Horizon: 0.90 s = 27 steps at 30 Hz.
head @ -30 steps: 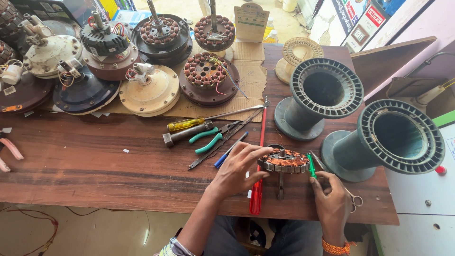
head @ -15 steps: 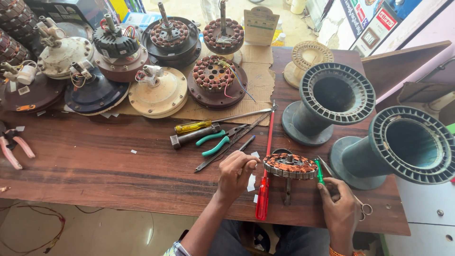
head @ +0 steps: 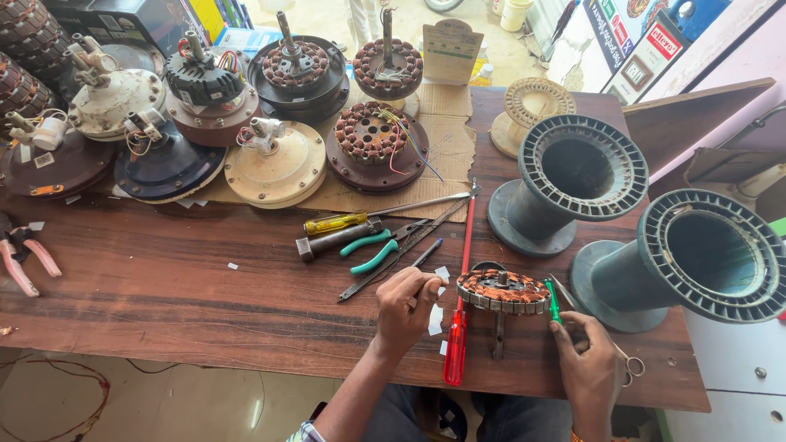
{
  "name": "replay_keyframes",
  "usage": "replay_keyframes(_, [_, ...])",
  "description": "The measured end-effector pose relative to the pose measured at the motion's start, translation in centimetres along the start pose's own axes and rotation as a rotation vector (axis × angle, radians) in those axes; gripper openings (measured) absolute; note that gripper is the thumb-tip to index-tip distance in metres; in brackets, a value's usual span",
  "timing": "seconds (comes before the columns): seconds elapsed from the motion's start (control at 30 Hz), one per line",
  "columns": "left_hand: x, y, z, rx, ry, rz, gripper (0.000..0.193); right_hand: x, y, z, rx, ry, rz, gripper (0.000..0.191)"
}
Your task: The person sits at a workbench cluttered with motor parts and hand tools. They first handle cash and a wallet, then pick up a motor armature and use a screwdriver to work on its commutator and windings, turning the armature and prying at its components by hand and with the screwdriver.
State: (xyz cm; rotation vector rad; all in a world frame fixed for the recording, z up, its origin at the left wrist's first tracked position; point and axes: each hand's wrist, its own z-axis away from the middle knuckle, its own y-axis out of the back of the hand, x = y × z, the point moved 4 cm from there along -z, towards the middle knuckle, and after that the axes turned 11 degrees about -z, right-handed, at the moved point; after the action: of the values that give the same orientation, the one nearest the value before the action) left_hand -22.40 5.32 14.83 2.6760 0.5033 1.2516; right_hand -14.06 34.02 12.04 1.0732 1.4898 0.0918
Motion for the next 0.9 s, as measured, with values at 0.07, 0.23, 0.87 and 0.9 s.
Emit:
replay_keyframes(0.07, [-0.1,0.0,0.1,0.003,-0.006,-0.003,0.018,0.0,0.0,0.0,-0.002,0.000,-0.003,0.028])
replay_keyframes(0.23, [-0.3,-0.1,0.2,-0.002,0.010,-0.002,0.020,-0.1,0.0,0.0,-0.003,0.005,-0.013,0.028])
replay_keyframes(0.87, [0.7,0.6,0.0,0.008,-0.002,-0.026,0.017,-0.4,1.6,1.3,0.134,0.268,-0.156,0.013])
replay_keyframes(0.9, [0.7,0.7,0.2,-0.024,0.042,-0.004,0.016,-0.1,1.7,1.7,0.114,0.253,-0.224,0.013])
